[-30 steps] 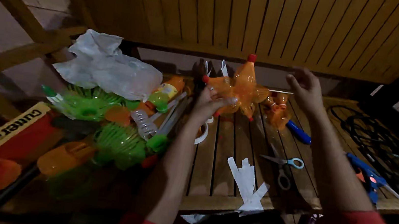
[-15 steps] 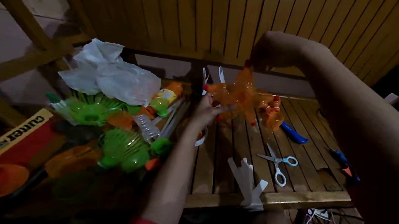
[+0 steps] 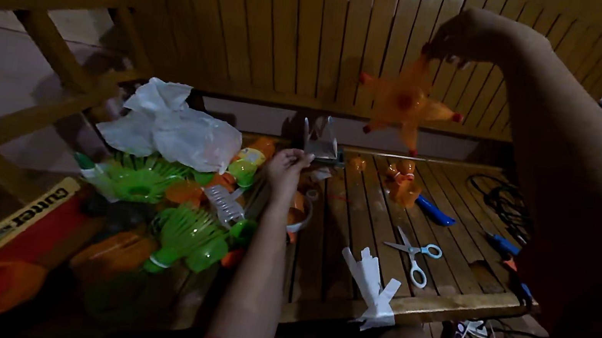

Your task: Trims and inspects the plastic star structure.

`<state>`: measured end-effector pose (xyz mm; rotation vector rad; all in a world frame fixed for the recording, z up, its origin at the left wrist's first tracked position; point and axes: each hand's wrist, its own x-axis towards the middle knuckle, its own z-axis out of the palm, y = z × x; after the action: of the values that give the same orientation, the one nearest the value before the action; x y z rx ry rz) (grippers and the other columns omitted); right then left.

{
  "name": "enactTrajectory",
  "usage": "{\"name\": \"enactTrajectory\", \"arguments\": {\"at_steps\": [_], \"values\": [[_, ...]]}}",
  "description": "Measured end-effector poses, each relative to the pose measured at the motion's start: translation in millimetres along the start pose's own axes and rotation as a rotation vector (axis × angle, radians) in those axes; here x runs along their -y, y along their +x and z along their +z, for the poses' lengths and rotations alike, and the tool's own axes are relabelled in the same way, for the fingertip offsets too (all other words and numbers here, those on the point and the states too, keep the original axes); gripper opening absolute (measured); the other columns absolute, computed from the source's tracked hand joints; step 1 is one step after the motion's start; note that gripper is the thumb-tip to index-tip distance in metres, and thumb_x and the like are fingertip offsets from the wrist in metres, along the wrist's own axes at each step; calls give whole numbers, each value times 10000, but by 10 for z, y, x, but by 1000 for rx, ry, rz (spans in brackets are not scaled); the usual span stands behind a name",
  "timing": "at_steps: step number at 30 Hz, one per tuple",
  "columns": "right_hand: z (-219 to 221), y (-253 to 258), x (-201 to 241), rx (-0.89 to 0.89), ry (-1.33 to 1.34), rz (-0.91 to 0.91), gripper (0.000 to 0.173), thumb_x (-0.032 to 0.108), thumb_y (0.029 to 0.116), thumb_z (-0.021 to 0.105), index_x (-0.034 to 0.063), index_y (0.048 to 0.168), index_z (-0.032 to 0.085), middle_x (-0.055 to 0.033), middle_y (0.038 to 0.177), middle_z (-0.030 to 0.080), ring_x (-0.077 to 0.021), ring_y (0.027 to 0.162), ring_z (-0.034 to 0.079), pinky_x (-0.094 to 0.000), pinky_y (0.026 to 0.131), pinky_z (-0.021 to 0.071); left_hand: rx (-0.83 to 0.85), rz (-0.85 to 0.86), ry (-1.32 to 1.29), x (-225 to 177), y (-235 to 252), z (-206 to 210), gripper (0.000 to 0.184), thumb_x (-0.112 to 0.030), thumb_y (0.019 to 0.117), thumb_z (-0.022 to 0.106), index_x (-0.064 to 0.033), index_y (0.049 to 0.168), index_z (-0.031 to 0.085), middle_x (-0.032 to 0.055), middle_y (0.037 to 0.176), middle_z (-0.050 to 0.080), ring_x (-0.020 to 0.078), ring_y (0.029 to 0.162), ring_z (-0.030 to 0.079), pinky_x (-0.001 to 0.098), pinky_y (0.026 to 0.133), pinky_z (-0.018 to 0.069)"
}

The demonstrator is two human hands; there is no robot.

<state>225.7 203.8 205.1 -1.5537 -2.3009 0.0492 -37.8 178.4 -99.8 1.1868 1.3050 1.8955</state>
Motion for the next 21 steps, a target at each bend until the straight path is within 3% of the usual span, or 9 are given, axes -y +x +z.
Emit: {"name": "enactTrajectory", "arguments": {"at_steps": [3,8,11,15,18,21], "values": [[-25,-22,-157,-8,-27,-15,300,230,1066,556,23,1262,650,-191,1154,656,-297,970,625,-523,869,508,16,31,-48,-10,-23,9,256,2,921,720,78,1155,648,135,1023,702,121,861,693,285,837,583],[-52,-102,-305,-8,18,-109,279,188,1057,564,32,1273,644,-170,1161,654,-235,950,618,-443,843,513,48,108,-169,16,-16,34,205,67,939,659,101,1141,647,81,970,724,78,823,712,253,811,603],[-64,-157,-282,-27,64,-97,290,199,1069,542,46,1297,633,-141,1179,654,-198,963,619,-405,841,517,104,77,-113,42,13,19,202,7,1005,590,78,1187,640,103,1033,701,86,841,695,262,813,589],[-90,-195,-224,-60,128,-91,310,244,1059,563,63,1302,629,-113,1165,652,-168,966,619,-386,845,519,124,9,43,41,26,24,215,-82,1052,548,46,1189,653,102,1018,660,71,742,615,252,718,543],[-85,-208,-177,-67,166,-100,282,244,1056,568,71,1267,642,-93,1137,650,-144,950,615,-362,821,521,132,-47,71,41,27,15,245,-159,1062,554,50,1137,657,73,947,642,54,678,560,222,665,503],[-70,-183,-168,-51,182,-130,262,257,1055,566,74,1219,655,-70,1106,645,-136,951,619,-360,826,527,129,-105,42,-7,11,17,309,-255,1074,531,32,1090,646,7,749,544,45,579,494,207,605,472]]}}
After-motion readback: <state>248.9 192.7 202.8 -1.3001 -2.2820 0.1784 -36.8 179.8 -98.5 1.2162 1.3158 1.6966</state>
